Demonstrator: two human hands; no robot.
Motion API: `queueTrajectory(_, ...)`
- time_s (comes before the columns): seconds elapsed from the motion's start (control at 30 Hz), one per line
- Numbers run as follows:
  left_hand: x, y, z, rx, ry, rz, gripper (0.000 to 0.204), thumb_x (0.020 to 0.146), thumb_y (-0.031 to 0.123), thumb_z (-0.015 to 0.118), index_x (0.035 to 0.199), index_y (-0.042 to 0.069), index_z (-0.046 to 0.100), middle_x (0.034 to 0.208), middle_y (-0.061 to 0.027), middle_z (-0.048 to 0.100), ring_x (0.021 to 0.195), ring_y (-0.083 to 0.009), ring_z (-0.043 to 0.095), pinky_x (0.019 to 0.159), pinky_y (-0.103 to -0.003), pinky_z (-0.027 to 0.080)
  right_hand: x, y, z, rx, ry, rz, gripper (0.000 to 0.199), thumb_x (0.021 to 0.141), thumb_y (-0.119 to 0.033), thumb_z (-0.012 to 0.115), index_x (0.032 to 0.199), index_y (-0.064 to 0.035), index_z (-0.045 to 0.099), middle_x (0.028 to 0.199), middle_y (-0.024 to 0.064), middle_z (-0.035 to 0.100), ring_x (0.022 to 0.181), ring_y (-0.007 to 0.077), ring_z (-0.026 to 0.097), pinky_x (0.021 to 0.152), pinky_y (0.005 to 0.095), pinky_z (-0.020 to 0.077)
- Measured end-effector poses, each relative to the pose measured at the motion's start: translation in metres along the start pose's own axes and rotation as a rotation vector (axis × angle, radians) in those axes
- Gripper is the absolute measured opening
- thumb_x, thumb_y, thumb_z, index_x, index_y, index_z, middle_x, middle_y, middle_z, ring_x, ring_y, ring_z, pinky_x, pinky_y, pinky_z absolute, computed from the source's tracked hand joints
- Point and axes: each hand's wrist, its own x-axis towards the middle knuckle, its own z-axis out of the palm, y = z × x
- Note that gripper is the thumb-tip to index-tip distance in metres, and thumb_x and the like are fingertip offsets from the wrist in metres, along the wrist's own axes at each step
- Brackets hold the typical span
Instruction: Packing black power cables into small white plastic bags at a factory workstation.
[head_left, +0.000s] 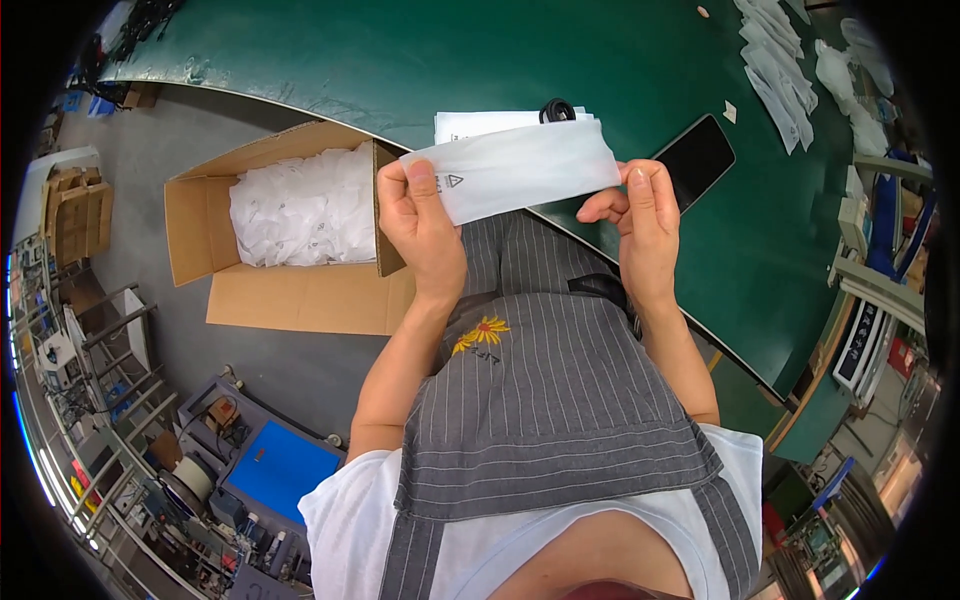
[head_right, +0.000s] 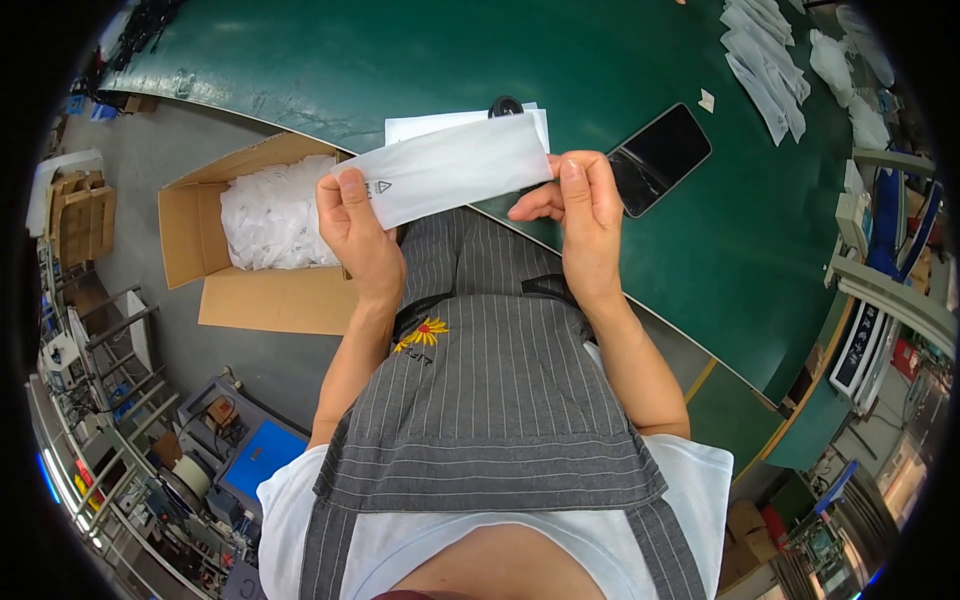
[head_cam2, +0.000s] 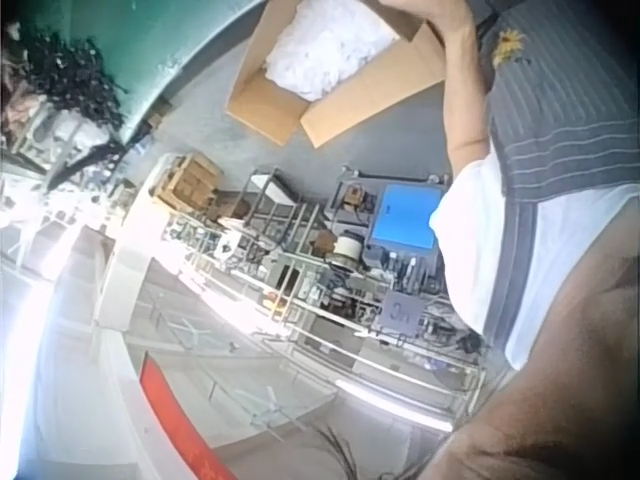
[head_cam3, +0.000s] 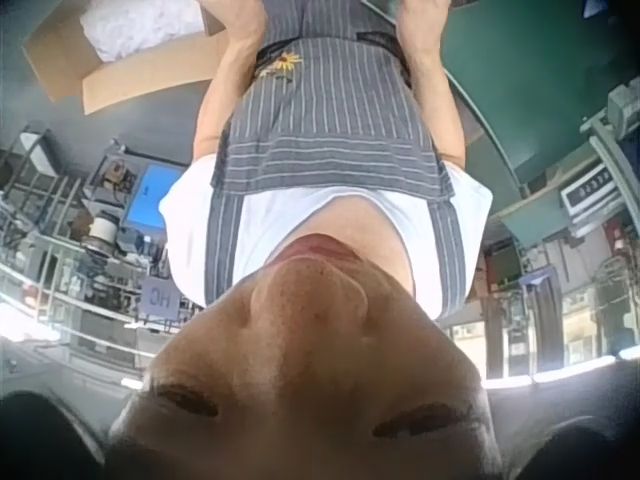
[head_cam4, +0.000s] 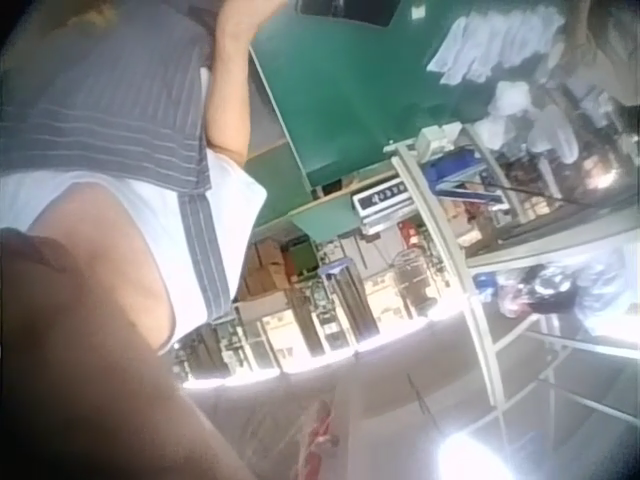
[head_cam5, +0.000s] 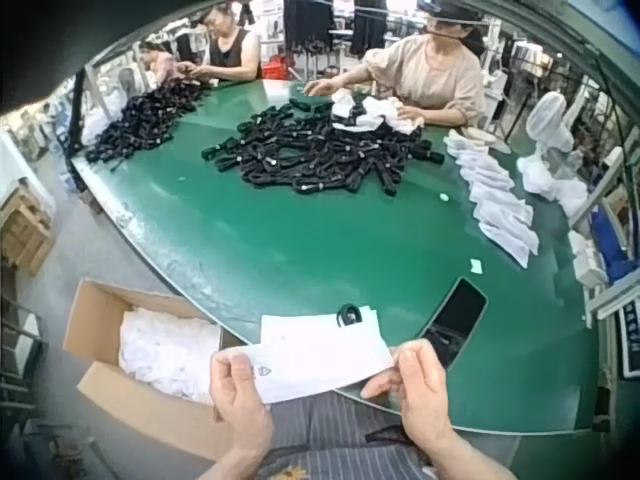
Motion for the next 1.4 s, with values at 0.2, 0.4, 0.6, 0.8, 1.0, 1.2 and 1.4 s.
queueTrajectory(0.2, 0.014, -0.013, -0.004, 0.297, -0.099, 0.019, 0.019, 0.096, 0.020, 0.052, 0.095, 0.001, 0.050, 0.075, 0.0002, 0.054, 0.069, -0.0032, 0.045, 0.059, -0.020, 0.038, 0.020, 0.002, 0.010, -0.230, 0.065, -0.064, 0.022, 0.094, -0.014, 0.054, 0.106, 0.0008, 0.044, 0.080, 0.0091, 0.060, 0.065, 0.0117, 0.059, 0.060, 0.0236, 0.0481)
queueTrajectory(0.4, 0.032, -0.006, -0.004, 0.802, -0.110, 0.682, 0.021, 0.081, 0.000, 0.056, 0.102, 0.003, 0.059, 0.094, -0.0109, 0.058, 0.084, -0.0259, 0.055, 0.071, -0.036, 0.042, 0.030, 0.023, 0.019, -0.767, 0.144, -0.224, 0.032, 0.087, -0.013, 0.062, 0.114, -0.0046, 0.049, 0.081, 0.0101, 0.061, 0.062, 0.0140, 0.057, 0.059, 0.0286, 0.0483)
queueTrajectory(0.6, 0.008, -0.039, 0.002, 1.115, -0.470, 0.586, 0.019, 0.071, 0.005, 0.056, 0.088, 0.009, 0.062, 0.096, -0.0047, 0.056, 0.096, -0.0225, 0.051, 0.077, -0.036, 0.038, 0.026, 0.024, 0.023, -0.923, 0.172, -0.190, 0.032, 0.087, -0.014, 0.062, 0.115, -0.0022, 0.052, 0.091, 0.0079, 0.059, 0.065, 0.0119, 0.053, 0.060, 0.0256, 0.0448)
queueTrajectory(0.8, 0.023, -0.031, -0.012, 1.053, -0.457, 0.540, 0.013, 0.071, 0.006, 0.057, 0.083, 0.008, 0.062, 0.091, -0.0048, 0.057, 0.091, -0.0207, 0.053, 0.078, -0.035, 0.038, 0.031, 0.000, 0.056, -0.982, -0.215, -0.294, 0.023, 0.090, -0.006, 0.056, 0.113, -0.0024, 0.056, 0.101, 0.0104, 0.059, 0.081, 0.0183, 0.060, 0.068, 0.0285, 0.0481)
queueTrajectory(1.0, 0.116, -0.032, -0.138, 0.822, 0.178, 0.230, 0.013, 0.084, 0.015, 0.058, 0.090, 0.004, 0.062, 0.089, -0.0108, 0.061, 0.083, -0.0319, 0.056, 0.076, -0.041, 0.045, 0.044, 0.020, 0.070, -1.272, -0.381, -0.179, 0.027, 0.090, -0.011, 0.056, 0.116, -0.0040, 0.055, 0.097, 0.0125, 0.054, 0.078, 0.0249, 0.060, 0.071, 0.0352, 0.0487)
queueTrajectory(1.2, 0.100, -0.184, -0.244, 1.631, 0.045, -0.022, 0.019, 0.079, 0.016, 0.065, 0.093, 0.005, 0.060, 0.102, -0.0126, 0.057, 0.097, -0.0329, 0.052, 0.080, -0.043, 0.044, 0.046, 0.011, 0.084, -1.258, -0.383, -0.096, 0.027, 0.090, -0.011, 0.057, 0.115, -0.0036, 0.056, 0.093, 0.0113, 0.056, 0.075, 0.0212, 0.058, 0.069, 0.0325, 0.0482)
queueTrajectory(1.4, 0.113, -0.144, -0.266, 1.199, 0.204, 0.242, 0.009, 0.080, 0.007, 0.060, 0.089, 0.005, 0.058, 0.097, -0.0130, 0.057, 0.094, -0.0304, 0.054, 0.081, -0.040, 0.043, 0.038, -0.026, 0.075, -0.922, -0.284, -0.151, 0.020, 0.090, -0.004, 0.054, 0.109, -0.0017, 0.061, 0.089, 0.0069, 0.061, 0.073, 0.0105, 0.056, 0.062, 0.0226, 0.0457)
